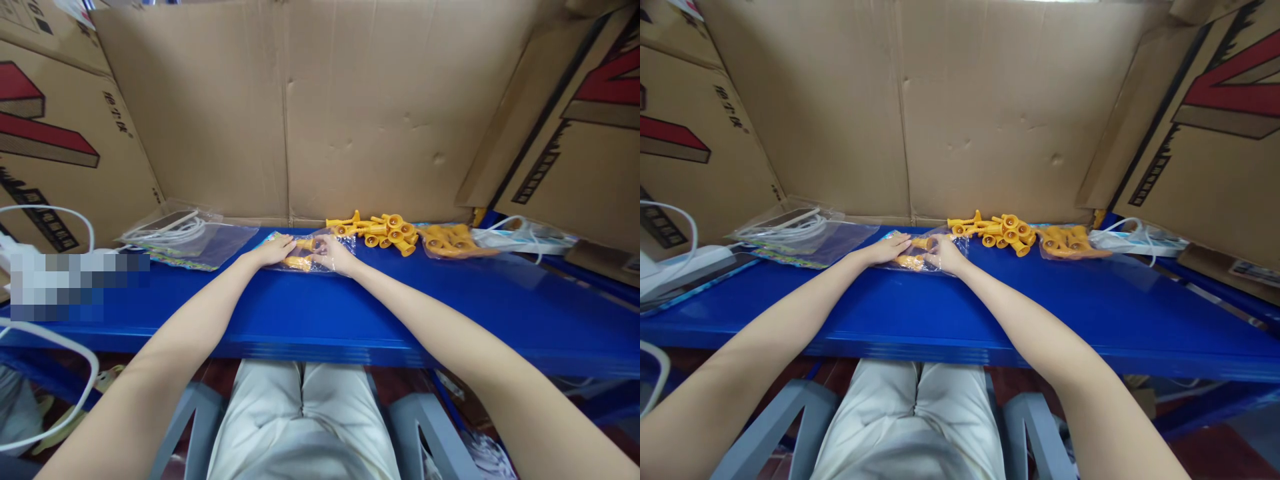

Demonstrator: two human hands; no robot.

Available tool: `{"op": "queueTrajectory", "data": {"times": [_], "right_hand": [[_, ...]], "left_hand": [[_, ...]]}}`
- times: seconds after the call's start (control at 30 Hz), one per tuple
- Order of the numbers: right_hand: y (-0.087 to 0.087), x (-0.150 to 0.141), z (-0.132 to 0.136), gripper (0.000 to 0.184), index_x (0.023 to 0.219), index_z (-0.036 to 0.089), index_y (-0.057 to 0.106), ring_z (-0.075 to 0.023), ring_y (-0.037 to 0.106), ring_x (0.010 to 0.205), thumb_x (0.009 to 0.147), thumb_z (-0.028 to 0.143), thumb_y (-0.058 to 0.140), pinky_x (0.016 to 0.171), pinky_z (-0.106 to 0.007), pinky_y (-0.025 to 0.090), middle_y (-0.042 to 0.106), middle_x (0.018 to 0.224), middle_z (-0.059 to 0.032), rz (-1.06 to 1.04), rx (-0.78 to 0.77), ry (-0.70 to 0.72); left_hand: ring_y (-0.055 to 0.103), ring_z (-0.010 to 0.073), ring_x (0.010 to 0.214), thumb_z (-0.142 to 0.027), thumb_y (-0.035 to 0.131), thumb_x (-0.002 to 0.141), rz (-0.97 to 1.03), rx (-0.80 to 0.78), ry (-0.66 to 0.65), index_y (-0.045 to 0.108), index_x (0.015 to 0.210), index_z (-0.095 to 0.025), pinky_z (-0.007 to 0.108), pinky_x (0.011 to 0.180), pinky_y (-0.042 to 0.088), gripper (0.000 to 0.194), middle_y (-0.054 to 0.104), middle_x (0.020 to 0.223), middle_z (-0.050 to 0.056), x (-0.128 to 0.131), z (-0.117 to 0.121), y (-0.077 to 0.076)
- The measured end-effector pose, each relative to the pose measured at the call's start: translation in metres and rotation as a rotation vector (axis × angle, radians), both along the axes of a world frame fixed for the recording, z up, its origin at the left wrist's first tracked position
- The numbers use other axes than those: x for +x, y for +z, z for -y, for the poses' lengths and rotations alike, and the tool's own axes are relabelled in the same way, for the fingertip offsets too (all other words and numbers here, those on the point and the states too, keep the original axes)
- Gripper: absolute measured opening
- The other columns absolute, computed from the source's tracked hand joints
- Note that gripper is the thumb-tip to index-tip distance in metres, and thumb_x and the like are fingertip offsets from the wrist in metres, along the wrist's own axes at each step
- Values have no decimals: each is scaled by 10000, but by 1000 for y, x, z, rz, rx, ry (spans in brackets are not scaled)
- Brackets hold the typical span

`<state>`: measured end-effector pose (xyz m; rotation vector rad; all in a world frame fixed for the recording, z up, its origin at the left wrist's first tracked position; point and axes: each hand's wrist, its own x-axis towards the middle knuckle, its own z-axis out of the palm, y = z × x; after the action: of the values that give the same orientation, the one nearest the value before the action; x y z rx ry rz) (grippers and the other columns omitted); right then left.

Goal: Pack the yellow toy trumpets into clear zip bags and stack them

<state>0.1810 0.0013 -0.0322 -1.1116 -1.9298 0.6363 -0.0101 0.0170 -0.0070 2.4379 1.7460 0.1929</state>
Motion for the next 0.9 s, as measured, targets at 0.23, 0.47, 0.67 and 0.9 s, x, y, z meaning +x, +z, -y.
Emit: {"op": "queueTrajectory", "data": {"times": [0.23, 0.47, 0.67, 0.9], "right_hand": [[17, 23, -9, 189, 859, 129, 697, -181, 652, 846, 789, 93, 524, 853, -310, 491, 709, 898, -80, 183, 218, -184], [18, 72, -22, 337, 1158, 99, 628, -246, 539, 1181, 874, 205, 481, 1052, -380, 345, 616, 1241, -145, 674, 206, -363], [21, 69, -14, 340, 1180, 121, 607, -266, 547, 1186, 899, 254, 470, 1043, -416, 358, 605, 1268, -136, 823, 96, -376], [11, 65, -18, 525, 1395, 133, 410, -271, 339, 1376, 889, 247, 489, 1085, -461, 335, 330, 1517, -140, 676, 261, -303]], "left_hand": [[102, 156, 1454, -425, 113, 931, -54, -64, -9, 209, 1498, -59, 283, 1160, 92, 682, 127, 1571, 91, -10, -3, 6], [136, 172, 1448, -357, 120, 950, -107, -26, 63, 235, 1489, -44, 323, 1162, 136, 634, 163, 1562, 120, -30, -13, 6], [138, 172, 1447, -387, 103, 965, -88, -11, 115, 250, 1492, -72, 293, 1159, 137, 632, 179, 1565, 99, -38, -14, 3], [140, 169, 1448, -412, 102, 953, -112, 0, 111, 246, 1491, -57, 278, 1158, 117, 661, 180, 1564, 108, -40, -19, -1]]}}
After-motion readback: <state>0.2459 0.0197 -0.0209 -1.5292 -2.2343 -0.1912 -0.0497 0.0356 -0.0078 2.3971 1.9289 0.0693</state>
